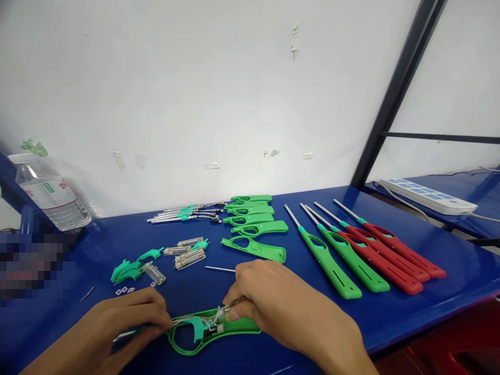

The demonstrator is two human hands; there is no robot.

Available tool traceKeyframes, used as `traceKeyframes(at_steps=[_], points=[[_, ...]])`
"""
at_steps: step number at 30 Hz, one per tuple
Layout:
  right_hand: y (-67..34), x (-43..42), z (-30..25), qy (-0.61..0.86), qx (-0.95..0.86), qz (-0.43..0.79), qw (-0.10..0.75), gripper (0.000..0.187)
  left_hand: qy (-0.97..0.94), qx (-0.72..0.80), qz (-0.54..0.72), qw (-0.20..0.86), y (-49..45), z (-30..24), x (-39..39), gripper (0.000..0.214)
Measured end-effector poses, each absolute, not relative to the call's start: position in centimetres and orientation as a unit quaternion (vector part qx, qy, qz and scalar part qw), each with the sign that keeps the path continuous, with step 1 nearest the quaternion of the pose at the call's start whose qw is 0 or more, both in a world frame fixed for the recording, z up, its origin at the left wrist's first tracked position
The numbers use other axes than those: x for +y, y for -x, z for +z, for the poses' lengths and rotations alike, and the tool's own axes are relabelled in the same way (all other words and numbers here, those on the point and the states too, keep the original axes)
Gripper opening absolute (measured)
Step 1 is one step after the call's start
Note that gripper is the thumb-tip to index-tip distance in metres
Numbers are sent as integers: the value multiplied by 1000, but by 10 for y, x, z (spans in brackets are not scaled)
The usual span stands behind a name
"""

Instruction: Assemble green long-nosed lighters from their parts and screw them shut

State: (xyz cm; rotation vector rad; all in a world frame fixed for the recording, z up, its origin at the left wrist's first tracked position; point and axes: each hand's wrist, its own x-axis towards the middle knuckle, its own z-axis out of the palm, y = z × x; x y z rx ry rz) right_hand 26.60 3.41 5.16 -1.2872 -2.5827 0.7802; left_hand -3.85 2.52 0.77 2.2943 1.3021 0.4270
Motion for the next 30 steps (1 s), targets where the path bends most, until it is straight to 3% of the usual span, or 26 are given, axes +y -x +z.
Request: traceKeyframes(at_steps=[10, 22, 30], points=[[-278, 18, -4, 408, -864, 223, 193, 15, -827, 497, 103, 243, 34, 12, 25, 27], [-283, 12, -21, 428, -824, 261, 262, 11, -828, 494, 95, 249, 37, 9, 22, 27], [-283, 6, -14, 471, -786, 313, 250, 21, -836, 487, 124, 219, 36, 9, 20, 25]])
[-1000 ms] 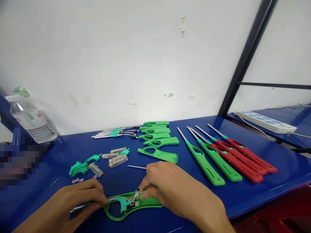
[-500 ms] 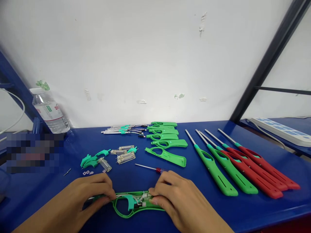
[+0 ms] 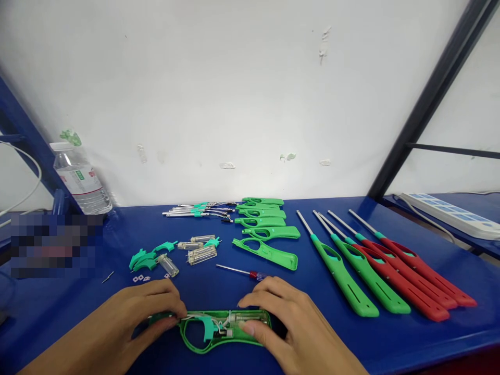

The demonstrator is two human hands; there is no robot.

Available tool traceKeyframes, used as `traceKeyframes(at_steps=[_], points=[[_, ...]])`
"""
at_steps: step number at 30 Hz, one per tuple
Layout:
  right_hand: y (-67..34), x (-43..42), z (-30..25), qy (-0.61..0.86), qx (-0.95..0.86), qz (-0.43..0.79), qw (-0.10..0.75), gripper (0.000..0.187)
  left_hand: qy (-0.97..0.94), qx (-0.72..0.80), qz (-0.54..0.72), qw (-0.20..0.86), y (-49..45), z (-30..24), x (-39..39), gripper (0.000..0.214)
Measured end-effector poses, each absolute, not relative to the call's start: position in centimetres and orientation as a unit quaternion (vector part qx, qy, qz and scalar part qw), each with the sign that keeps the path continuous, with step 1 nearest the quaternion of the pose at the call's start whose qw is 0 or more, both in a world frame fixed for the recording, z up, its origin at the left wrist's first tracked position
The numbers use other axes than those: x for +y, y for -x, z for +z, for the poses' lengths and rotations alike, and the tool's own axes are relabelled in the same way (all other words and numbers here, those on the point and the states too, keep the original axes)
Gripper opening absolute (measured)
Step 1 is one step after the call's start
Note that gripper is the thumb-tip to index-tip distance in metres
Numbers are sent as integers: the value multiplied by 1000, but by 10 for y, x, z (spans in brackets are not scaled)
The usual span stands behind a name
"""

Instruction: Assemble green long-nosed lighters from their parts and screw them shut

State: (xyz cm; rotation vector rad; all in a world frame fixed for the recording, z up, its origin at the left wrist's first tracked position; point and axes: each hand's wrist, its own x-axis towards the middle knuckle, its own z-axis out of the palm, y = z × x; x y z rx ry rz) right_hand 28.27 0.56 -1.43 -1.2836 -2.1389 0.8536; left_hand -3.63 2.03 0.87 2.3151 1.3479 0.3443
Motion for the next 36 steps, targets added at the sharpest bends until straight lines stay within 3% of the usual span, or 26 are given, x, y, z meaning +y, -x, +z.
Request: traceKeyframes(at_steps=[8, 24, 36], points=[[-282, 1, -8, 468, -793, 319, 226, 19, -851, 463, 192, 156, 40, 13, 16, 32], [-285, -1, -15, 465, -826, 260, 182, 37, -835, 496, 74, 227, 36, 14, 21, 28], [-285, 0, -16, 462, -831, 254, 177, 32, -845, 468, 110, 233, 40, 15, 22, 29]])
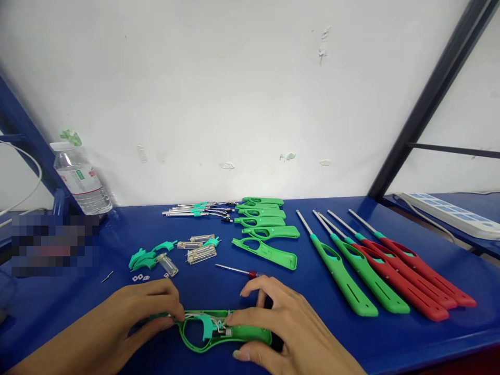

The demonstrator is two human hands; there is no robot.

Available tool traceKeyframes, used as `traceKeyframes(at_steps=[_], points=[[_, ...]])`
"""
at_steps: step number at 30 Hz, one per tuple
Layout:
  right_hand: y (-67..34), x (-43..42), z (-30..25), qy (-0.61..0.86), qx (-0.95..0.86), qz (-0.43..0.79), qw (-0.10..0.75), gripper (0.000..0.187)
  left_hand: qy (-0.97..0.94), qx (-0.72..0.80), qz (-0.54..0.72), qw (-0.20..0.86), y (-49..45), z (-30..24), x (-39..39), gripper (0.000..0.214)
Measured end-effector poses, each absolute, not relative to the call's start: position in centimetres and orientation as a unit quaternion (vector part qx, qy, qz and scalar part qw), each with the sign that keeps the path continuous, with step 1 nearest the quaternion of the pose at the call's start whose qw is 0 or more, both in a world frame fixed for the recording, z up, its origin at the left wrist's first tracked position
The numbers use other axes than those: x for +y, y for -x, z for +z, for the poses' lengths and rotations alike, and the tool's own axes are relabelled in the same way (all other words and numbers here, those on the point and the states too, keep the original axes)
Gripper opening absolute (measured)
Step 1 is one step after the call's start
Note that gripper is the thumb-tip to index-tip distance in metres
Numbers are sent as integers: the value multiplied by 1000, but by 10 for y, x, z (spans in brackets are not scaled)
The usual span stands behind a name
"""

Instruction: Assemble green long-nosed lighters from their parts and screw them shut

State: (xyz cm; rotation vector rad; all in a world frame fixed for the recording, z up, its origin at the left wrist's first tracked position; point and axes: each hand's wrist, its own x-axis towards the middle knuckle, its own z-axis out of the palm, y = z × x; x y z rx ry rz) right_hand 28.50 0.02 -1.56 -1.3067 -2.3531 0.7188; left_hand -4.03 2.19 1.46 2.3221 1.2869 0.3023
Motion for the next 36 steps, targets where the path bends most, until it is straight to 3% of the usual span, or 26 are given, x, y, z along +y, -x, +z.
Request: traceKeyframes(at_steps=[24, 27, 32, 36], points=[[-281, 2, -7, 449, -838, 254, 178, 26, -822, 504, 86, 251, 30, 19, 25, 30], [-285, 0, -10, 446, -834, 244, 216, 29, -830, 494, 81, 245, 32, 18, 23, 26], [-313, 13, -25, 487, -771, 95, 399, 38, -844, 483, 80, 220, 36, 11, 21, 24], [-340, 29, -38, 521, -784, 18, 337, 42, -846, 477, 86, 223, 37, 9, 20, 25]])
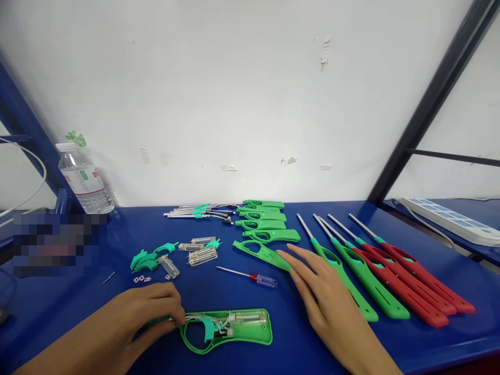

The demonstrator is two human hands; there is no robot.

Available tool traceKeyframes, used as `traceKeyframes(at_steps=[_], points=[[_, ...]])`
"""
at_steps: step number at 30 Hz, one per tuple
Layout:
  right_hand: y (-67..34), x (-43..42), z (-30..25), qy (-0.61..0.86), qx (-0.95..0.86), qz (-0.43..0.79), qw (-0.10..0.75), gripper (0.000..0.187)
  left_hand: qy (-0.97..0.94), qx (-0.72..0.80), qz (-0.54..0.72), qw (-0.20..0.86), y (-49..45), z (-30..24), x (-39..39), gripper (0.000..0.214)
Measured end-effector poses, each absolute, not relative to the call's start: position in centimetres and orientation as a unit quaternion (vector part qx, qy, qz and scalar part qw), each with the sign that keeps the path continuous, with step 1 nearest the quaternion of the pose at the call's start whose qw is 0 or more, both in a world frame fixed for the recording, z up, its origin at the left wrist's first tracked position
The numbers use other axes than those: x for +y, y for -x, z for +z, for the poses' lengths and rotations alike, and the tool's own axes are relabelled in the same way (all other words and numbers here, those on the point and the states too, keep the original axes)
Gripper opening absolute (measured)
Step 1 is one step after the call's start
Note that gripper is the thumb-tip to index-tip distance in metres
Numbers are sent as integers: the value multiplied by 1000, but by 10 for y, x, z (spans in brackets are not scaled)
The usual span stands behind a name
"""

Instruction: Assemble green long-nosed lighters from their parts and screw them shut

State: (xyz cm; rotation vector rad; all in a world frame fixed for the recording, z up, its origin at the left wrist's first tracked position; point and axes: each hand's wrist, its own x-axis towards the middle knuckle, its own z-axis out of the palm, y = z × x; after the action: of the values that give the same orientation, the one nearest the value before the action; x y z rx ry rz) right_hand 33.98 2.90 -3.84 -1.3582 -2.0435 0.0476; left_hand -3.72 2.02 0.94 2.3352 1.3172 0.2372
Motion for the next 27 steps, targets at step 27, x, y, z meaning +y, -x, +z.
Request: traceKeyframes(at_steps=[27], points=[[-352, 24, -36, 644, -607, -138, 445, 42, -858, 456, 220, 83, 36, 15, 11, 33]])
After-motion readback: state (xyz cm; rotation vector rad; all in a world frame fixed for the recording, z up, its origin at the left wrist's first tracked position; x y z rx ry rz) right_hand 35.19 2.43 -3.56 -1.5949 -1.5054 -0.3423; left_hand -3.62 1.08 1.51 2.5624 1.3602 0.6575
